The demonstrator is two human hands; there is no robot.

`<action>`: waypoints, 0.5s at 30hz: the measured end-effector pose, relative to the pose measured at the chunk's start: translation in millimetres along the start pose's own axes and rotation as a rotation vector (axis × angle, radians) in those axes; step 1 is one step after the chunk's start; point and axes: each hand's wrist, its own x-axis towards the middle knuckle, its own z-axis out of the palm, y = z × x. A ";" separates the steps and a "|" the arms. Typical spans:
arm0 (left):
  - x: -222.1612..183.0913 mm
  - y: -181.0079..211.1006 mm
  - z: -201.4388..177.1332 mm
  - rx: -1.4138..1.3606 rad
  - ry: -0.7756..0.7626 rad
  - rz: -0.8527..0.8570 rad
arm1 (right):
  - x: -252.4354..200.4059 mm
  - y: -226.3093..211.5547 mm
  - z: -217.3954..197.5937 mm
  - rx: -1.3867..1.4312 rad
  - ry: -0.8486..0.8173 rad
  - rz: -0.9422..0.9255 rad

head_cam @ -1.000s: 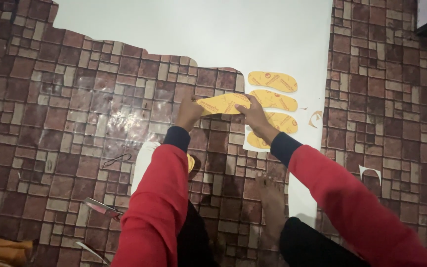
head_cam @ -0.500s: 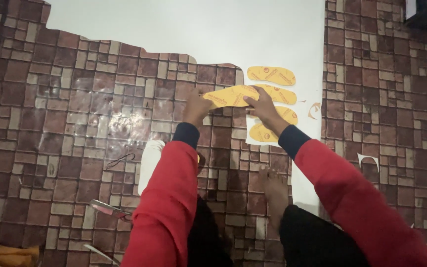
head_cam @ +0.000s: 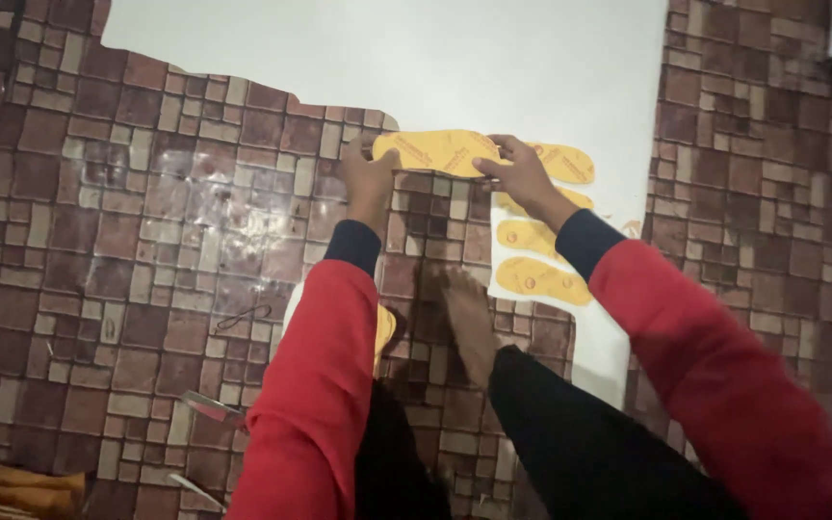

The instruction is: Using a small tool to lift die-cut yellow insole templates from a backing sheet and stacking them.

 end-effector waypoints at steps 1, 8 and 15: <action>8.7 0.2 2.4 0.004 0.007 -0.008 | 8.9 -3.7 1.3 0.002 -0.009 0.008; 51.9 9.2 24.1 -0.047 0.055 -0.030 | 61.0 -45.2 13.9 -0.508 -0.064 -0.070; 110.2 -36.7 65.7 0.178 0.049 -0.035 | 128.1 31.2 -15.5 -0.283 -0.058 -0.147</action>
